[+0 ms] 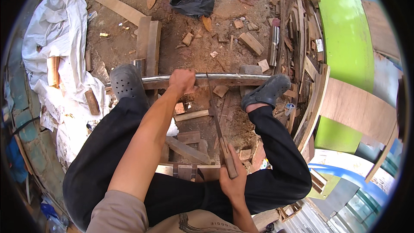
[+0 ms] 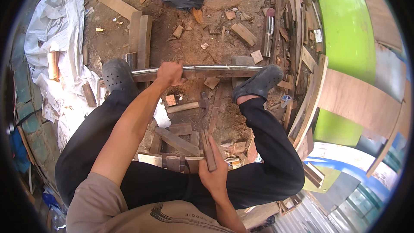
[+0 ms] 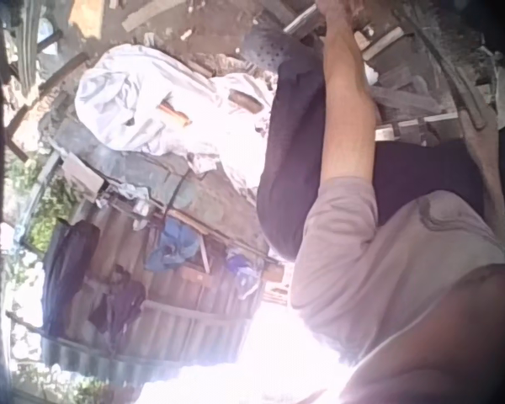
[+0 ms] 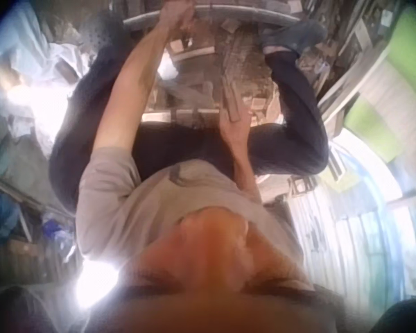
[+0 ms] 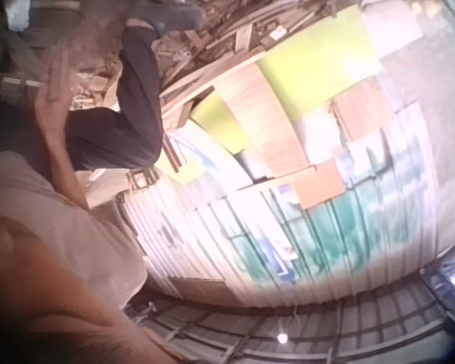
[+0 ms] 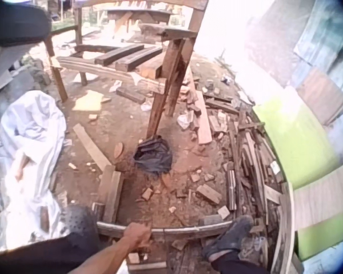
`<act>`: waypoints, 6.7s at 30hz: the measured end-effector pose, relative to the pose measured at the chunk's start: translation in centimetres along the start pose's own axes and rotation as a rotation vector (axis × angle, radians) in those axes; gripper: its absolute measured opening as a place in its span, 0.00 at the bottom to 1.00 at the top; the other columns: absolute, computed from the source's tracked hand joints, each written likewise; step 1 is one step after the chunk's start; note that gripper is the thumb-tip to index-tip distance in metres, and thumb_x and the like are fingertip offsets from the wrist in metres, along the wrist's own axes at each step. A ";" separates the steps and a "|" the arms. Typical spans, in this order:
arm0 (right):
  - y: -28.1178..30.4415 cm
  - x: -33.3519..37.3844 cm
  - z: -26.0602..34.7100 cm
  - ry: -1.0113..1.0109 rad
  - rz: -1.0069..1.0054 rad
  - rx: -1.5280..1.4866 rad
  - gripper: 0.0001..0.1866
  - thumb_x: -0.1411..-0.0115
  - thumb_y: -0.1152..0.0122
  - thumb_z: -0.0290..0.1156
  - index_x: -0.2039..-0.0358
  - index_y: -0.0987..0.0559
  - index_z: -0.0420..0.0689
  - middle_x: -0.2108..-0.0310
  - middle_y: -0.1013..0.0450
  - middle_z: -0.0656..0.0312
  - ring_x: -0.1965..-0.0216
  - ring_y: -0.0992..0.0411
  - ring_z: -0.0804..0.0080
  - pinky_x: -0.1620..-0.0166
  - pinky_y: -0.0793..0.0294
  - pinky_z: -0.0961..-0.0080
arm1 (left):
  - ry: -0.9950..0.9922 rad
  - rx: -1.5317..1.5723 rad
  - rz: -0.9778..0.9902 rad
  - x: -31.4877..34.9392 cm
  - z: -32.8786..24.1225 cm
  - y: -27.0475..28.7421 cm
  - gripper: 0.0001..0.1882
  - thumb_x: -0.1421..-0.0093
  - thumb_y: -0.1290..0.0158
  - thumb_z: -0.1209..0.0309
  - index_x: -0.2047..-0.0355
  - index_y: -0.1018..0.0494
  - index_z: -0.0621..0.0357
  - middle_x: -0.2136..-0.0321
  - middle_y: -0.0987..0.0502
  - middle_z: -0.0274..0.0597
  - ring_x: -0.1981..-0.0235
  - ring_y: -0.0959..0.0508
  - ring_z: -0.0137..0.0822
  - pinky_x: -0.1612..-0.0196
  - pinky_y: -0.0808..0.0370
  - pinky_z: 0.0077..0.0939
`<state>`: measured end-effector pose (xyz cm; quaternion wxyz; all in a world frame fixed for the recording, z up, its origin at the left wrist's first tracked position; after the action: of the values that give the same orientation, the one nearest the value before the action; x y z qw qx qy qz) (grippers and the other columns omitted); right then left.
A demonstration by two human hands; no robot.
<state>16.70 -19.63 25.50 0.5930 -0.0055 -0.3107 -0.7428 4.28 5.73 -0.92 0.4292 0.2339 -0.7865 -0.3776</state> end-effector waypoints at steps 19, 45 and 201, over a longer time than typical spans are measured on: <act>-4.7 -9.9 -3.3 0.014 0.008 -0.026 0.33 0.42 0.47 0.19 0.33 0.30 0.38 0.45 0.23 0.41 0.43 0.23 0.61 0.43 0.28 0.72 | 0.030 0.026 0.016 0.9 0.7 -0.6 0.32 0.50 0.34 0.50 0.56 0.25 0.64 0.62 0.17 0.58 0.59 0.15 0.55 0.54 0.18 0.47; -2.4 -7.8 -2.0 -0.263 0.087 -0.101 0.35 0.41 0.45 0.20 0.30 0.34 0.40 0.44 0.24 0.39 0.42 0.23 0.55 0.42 0.27 0.69 | 0.049 -0.081 0.055 0.4 -0.6 0.3 0.34 0.50 0.35 0.50 0.52 0.25 0.64 0.62 0.17 0.60 0.58 0.16 0.56 0.52 0.19 0.48; 3.8 3.5 -3.7 -0.246 -0.211 -0.445 0.31 0.35 0.43 0.19 0.31 0.32 0.38 0.71 0.25 0.66 0.80 0.34 0.85 0.77 0.33 0.83 | -0.079 0.111 0.124 -1.3 -1.5 -0.7 0.45 0.43 0.42 0.33 0.36 0.28 0.52 0.41 0.24 0.52 0.40 0.25 0.53 0.40 0.26 0.49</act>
<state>20.36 -24.88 25.55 0.4544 -0.1931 -0.2085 -0.8443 6.24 5.63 -1.65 0.4068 0.1932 -0.8354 -0.3150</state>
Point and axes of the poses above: each hand's wrist, its own x-axis away from the middle knuckle, its own y-axis out of the back of the hand, z = x × y, the point moved 4 cm from there along -x, towards the middle knuckle
